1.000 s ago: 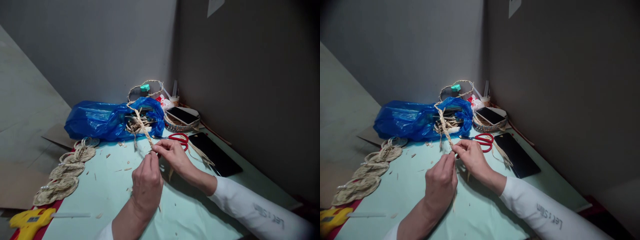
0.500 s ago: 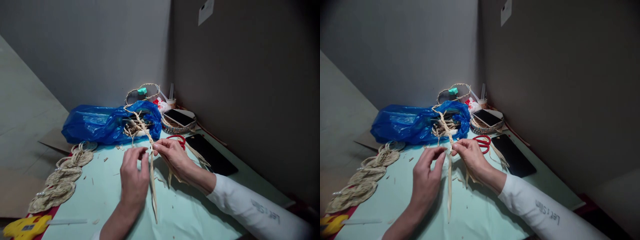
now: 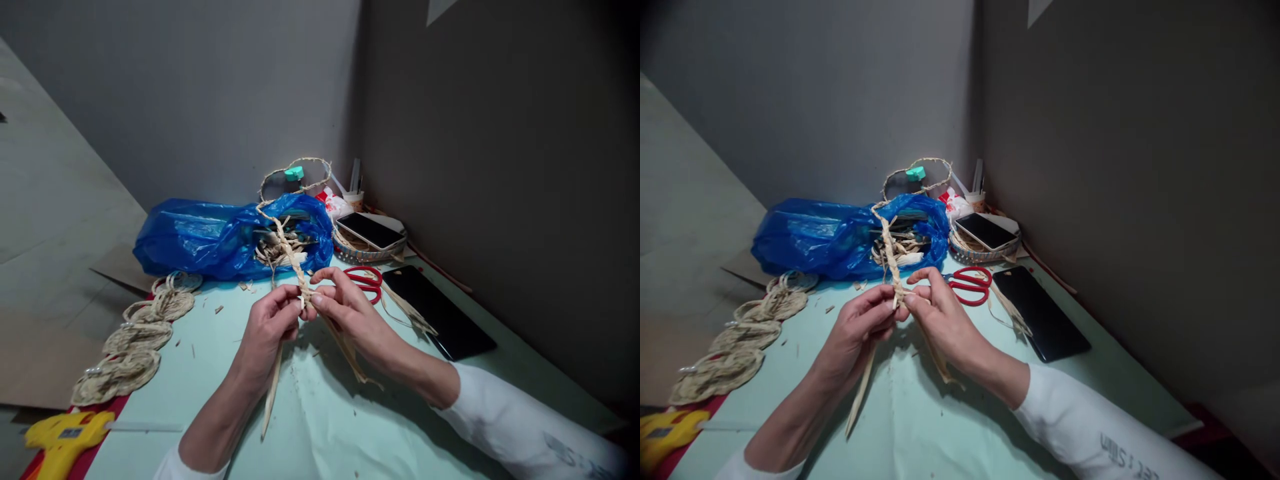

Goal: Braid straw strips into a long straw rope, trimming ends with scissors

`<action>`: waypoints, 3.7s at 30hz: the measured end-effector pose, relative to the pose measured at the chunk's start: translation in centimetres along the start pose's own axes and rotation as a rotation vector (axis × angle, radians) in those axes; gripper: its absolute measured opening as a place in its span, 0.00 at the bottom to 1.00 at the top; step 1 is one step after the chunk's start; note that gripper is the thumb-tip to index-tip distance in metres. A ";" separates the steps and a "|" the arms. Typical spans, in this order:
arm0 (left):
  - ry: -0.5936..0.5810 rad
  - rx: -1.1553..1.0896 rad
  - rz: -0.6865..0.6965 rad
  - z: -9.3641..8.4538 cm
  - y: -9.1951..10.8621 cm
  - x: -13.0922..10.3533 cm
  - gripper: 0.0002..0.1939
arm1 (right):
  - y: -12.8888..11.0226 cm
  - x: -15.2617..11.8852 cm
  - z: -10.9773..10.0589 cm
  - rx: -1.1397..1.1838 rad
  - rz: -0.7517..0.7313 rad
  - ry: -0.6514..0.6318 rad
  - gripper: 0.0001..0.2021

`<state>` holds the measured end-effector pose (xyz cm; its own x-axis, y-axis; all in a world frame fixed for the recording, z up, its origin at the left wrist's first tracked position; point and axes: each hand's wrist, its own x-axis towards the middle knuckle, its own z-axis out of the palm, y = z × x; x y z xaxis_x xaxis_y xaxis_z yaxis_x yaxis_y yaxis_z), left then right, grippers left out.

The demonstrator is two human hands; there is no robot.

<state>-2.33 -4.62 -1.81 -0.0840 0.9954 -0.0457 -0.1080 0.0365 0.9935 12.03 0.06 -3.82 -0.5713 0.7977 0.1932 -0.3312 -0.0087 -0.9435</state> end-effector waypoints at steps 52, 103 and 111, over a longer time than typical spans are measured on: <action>0.245 -0.017 -0.010 -0.2 -1.8 0.4 0.16 | -1.0 -0.1 -0.4 -1.309 -0.313 0.148 0.13; 0.219 -0.345 -0.025 -1.1 0.6 0.2 0.10 | -2.4 1.8 -4.2 -1.139 -0.237 -0.043 0.15; 0.098 -0.553 -0.104 -1.1 0.6 0.3 0.15 | -0.9 1.4 -3.3 -1.153 -0.339 -0.157 0.15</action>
<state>-3.54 -4.37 -1.30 -0.1337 0.9754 -0.1754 -0.6210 0.0555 0.7819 13.95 3.17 -3.60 -0.6964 0.5728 0.4324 0.3361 0.7927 -0.5087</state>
